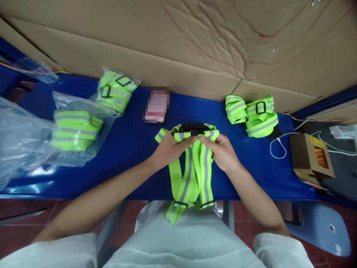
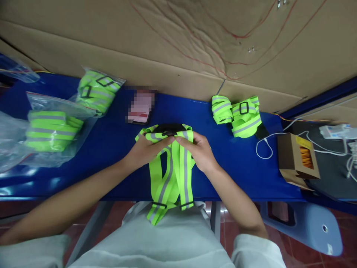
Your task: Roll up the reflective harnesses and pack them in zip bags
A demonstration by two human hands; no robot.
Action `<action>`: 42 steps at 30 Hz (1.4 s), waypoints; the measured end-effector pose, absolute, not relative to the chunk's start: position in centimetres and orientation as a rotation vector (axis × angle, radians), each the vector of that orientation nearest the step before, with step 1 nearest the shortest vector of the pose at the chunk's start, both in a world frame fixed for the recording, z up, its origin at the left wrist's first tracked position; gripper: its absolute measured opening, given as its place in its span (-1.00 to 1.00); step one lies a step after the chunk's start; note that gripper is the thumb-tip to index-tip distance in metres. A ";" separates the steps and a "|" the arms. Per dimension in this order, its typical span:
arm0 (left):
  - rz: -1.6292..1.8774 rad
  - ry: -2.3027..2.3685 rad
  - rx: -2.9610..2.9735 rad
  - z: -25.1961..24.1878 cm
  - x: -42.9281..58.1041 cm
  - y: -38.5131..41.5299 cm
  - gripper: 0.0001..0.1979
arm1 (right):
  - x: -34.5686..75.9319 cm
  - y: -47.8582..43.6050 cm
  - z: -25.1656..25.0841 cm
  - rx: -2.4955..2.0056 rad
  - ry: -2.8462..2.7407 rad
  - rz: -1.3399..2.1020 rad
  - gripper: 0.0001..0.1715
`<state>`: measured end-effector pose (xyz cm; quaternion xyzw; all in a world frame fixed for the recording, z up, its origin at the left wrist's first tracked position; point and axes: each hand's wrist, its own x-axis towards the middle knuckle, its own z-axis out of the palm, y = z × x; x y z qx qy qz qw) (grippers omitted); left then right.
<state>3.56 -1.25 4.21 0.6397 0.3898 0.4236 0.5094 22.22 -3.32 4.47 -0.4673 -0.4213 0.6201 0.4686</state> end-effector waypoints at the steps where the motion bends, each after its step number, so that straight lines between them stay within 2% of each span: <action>1: 1.049 0.953 1.510 4.2 3.6 -1.2 -0.67 | 22.2 -3.4 4.5 -1.148 -1.055 1.522 -0.78; 9: 0.941 0.851 1.189 4.2 4.1 -1.7 -0.56 | 21.9 -3.9 4.6 -1.131 -1.425 1.516 -0.52; 12: 0.956 0.875 1.274 3.7 4.3 -1.8 -0.60 | 22.0 -3.7 4.3 -1.249 -1.409 1.490 -0.42; 19: 0.899 0.838 1.518 3.5 3.8 -1.5 -0.62 | 22.4 -3.3 3.9 -1.194 -1.323 1.473 -0.50; 23: 0.729 0.691 1.571 3.4 3.5 -1.1 -0.62 | 22.4 -3.6 4.4 -1.295 -1.406 1.448 -0.43; 27: 0.857 0.757 1.569 2.8 3.8 -1.3 -0.59 | 22.9 -3.6 4.8 -1.303 -1.676 1.417 -0.35; 29: 0.894 0.782 1.531 2.9 4.0 -1.5 -0.56 | 23.6 -3.3 5.2 -1.273 -1.766 1.276 -0.34; 33: 0.855 0.737 1.533 3.6 4.0 -1.9 -0.50 | 25.5 -2.6 7.3 -1.149 -1.803 0.969 0.00; 35: 0.808 0.696 1.547 4.0 3.9 -2.2 -0.50 | 26.0 -2.6 8.6 -1.121 -1.973 0.974 -0.11; 38: 0.719 0.684 1.527 4.1 3.8 -2.6 -0.64 | 25.9 -2.7 9.7 -1.130 -2.188 0.972 -0.53; 39: 0.695 0.683 1.509 4.1 3.7 -2.6 -0.66 | 25.7 -2.8 9.8 -1.144 -2.191 0.958 -0.61; 42: 0.637 0.673 1.417 4.0 3.6 -2.8 -0.63 | 25.3 -3.0 9.5 -1.219 -2.061 0.908 -0.73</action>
